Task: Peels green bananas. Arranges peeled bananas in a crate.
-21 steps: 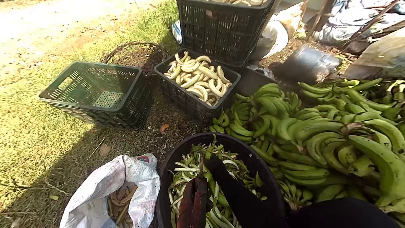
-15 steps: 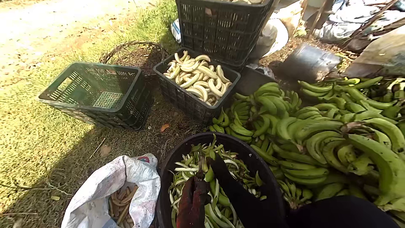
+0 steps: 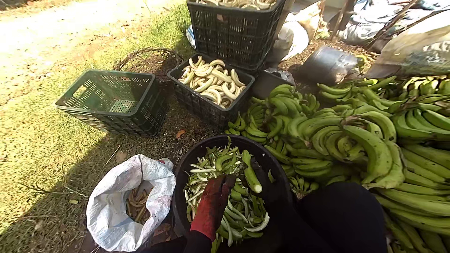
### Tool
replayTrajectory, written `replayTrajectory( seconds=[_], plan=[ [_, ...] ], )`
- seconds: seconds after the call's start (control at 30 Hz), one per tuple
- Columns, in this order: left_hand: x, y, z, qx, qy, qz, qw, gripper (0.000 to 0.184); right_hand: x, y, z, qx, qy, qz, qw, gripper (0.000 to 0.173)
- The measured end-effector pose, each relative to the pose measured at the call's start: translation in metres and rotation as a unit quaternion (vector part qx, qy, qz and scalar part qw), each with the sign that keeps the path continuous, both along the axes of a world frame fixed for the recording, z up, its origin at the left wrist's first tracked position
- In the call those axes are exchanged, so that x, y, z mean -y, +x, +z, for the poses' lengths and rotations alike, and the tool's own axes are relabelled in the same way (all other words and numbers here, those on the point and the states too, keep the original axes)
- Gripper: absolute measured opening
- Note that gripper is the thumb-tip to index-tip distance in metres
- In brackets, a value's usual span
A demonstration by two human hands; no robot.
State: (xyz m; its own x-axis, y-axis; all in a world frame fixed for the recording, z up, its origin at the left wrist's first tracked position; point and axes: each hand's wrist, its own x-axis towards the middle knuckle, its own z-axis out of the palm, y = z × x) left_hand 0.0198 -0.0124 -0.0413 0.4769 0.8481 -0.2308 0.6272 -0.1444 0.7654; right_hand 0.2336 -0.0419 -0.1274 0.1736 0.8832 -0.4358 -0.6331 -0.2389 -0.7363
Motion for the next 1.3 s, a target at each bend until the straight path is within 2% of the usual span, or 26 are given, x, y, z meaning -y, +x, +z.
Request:
replayTrajectory(
  seconds=[0.07,0.13,0.2,0.3,0.4,0.53,0.63,0.7,0.77,0.83,0.9,0.97,1.07,1.13,1.17,1.23,1.3],
  plan=[
    [0.012,0.007,-0.002,-0.043,0.043,-0.05,0.997,0.049,0.013,-0.004,0.027,0.024,0.005,-0.031,0.999,0.054],
    [0.023,0.012,0.001,-0.066,0.074,-0.091,0.991,0.044,0.023,-0.01,0.076,0.045,0.013,-0.059,0.997,0.044],
    [0.031,0.013,0.004,-0.062,0.076,-0.116,0.988,0.043,0.022,-0.008,0.094,0.028,0.007,-0.056,0.998,0.041],
    [0.036,0.013,0.01,-0.03,0.079,-0.132,0.988,0.041,0.015,0.003,0.094,0.05,0.003,-0.015,0.999,0.043],
    [0.036,0.01,0.011,-0.016,0.071,-0.128,0.989,0.041,0.009,0.012,0.076,0.064,0.015,0.005,0.998,0.045],
    [0.029,0.008,0.006,-0.007,0.069,-0.11,0.991,0.039,0.008,-0.002,0.092,0.04,0.029,-0.001,0.999,0.046],
    [0.019,0.009,-0.001,-0.048,0.111,-0.045,0.992,0.042,0.016,-0.02,0.074,0.073,0.041,-0.006,0.996,0.043],
    [0.009,0.008,-0.001,-0.1,0.127,0.02,0.987,0.046,0.025,-0.037,0.066,0.115,-0.019,0.027,0.993,0.047],
    [-0.006,0.003,-0.002,-0.109,0.125,0.103,0.981,0.046,0.039,-0.052,0.057,0.061,-0.014,0.071,0.995,0.055],
    [-0.02,-0.008,0.0,-0.074,0.119,0.158,0.977,0.045,0.051,-0.066,0.068,0.03,-0.051,0.083,0.995,0.054],
    [-0.02,-0.013,0.007,-0.043,0.106,0.135,0.984,0.046,0.048,-0.061,0.063,0.005,-0.083,0.081,0.993,0.056],
    [-0.004,-0.011,0.014,-0.018,0.063,0.073,0.995,0.048,0.035,-0.046,0.061,0.029,-0.066,0.029,0.997,0.048],
    [0.03,-0.002,0.023,0.002,-0.018,-0.014,1.0,0.048,0.011,-0.025,0.074,0.194,0.008,-0.083,0.977,0.042],
    [0.044,0.001,0.023,0.002,-0.017,-0.023,1.0,0.047,-0.004,-0.014,0.069,0.26,0.046,-0.128,0.956,0.041],
    [0.046,0.002,0.022,0.003,-0.008,-0.014,1.0,0.046,-0.007,-0.014,0.07,0.259,0.053,-0.132,0.955,0.042],
    [0.037,0.002,0.017,-0.01,0.021,0.011,1.0,0.045,-0.005,-0.029,0.082,0.194,0.075,-0.108,0.972,0.038],
    [0.017,0.0,0.011,-0.056,0.063,0.046,0.995,0.044,0.01,-0.045,0.065,0.133,0.084,-0.005,0.988,0.04]
  ],
)
